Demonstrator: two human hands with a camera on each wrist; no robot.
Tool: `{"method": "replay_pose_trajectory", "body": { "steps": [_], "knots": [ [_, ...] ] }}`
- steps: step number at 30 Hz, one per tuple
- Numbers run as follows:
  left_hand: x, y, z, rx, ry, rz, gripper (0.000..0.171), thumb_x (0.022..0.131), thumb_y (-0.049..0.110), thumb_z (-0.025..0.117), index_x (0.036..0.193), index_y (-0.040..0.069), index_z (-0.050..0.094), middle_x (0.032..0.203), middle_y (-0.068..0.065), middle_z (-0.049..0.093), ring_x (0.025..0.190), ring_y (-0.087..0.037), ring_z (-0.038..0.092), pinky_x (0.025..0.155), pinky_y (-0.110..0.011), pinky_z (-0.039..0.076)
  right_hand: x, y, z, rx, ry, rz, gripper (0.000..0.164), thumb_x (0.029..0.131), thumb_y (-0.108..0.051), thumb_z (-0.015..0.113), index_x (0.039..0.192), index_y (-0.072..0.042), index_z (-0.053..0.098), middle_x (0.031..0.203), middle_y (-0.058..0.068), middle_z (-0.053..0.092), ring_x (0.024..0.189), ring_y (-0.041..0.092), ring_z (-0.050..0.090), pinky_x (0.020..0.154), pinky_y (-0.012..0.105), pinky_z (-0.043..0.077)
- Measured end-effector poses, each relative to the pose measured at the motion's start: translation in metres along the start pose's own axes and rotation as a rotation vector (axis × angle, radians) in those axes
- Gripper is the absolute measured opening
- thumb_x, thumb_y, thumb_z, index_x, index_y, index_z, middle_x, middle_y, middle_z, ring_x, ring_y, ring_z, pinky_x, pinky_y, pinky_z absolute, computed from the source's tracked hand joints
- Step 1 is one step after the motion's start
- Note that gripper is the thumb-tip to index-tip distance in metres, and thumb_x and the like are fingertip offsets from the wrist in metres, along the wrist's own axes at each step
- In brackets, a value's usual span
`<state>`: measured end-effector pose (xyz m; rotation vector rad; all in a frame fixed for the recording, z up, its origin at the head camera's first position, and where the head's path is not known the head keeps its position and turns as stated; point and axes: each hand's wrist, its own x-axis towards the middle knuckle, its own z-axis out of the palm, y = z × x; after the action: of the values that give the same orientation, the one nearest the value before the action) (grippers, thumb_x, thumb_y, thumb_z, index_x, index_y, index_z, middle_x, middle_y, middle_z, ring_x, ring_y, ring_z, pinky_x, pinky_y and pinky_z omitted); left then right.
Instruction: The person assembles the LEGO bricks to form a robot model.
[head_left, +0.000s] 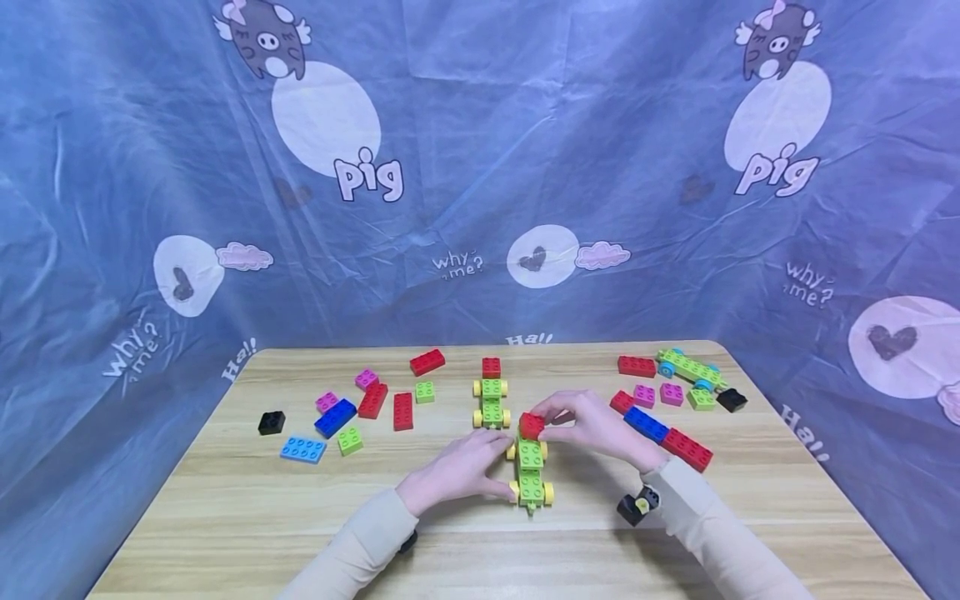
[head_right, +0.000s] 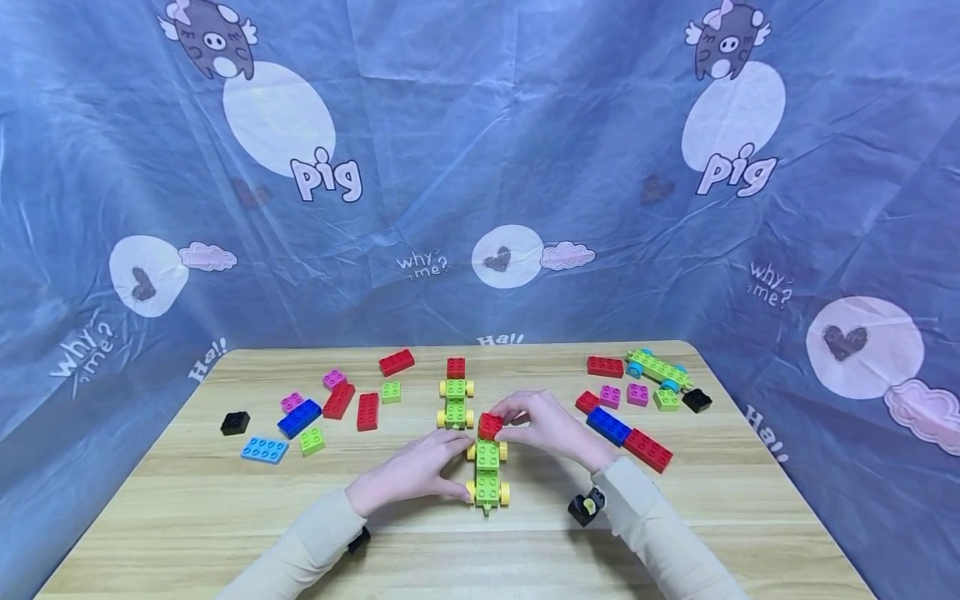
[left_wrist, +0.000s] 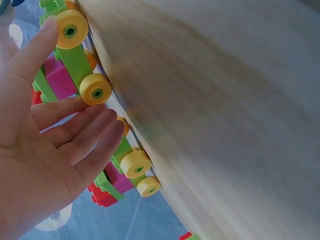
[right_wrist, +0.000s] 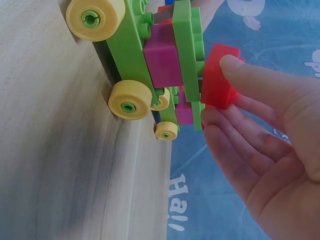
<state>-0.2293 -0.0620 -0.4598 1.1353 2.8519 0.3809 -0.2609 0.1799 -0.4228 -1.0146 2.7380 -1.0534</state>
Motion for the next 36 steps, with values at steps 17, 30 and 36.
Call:
{"method": "replay_pose_trajectory", "body": {
  "steps": [17,30,36],
  "knots": [
    [-0.001,0.001,0.001,0.003,0.007,0.004,0.085,0.074,0.059,0.067,0.137,0.007,0.045,0.140,-0.009,0.050,0.127,-0.022,0.049,0.105,-0.037,0.044,0.000,-0.005,0.000,0.007,-0.002,-0.011,0.030,0.081,-0.034,0.072,0.107,-0.021,0.070,0.103,-0.007,0.071,0.094,0.010,0.066,0.081,0.032,0.058],
    [0.000,0.001,0.000,0.024,0.015,0.006,0.085,0.073,0.059,0.068,0.137,0.008,0.046,0.139,-0.007,0.050,0.127,-0.020,0.049,0.106,-0.036,0.043,0.002,-0.011,0.002,-0.179,0.029,-0.151,0.026,0.081,-0.028,0.072,0.106,-0.019,0.070,0.102,-0.006,0.071,0.094,0.007,0.066,0.084,0.028,0.056],
    [0.000,0.000,0.001,0.025,0.017,0.007,0.085,0.073,0.060,0.067,0.137,0.008,0.046,0.139,-0.007,0.051,0.126,-0.020,0.049,0.106,-0.035,0.044,0.003,-0.011,0.002,-0.198,0.030,-0.178,0.024,0.082,-0.025,0.072,0.105,-0.017,0.070,0.100,-0.005,0.071,0.092,0.008,0.067,0.083,0.028,0.056]
  ]
}}
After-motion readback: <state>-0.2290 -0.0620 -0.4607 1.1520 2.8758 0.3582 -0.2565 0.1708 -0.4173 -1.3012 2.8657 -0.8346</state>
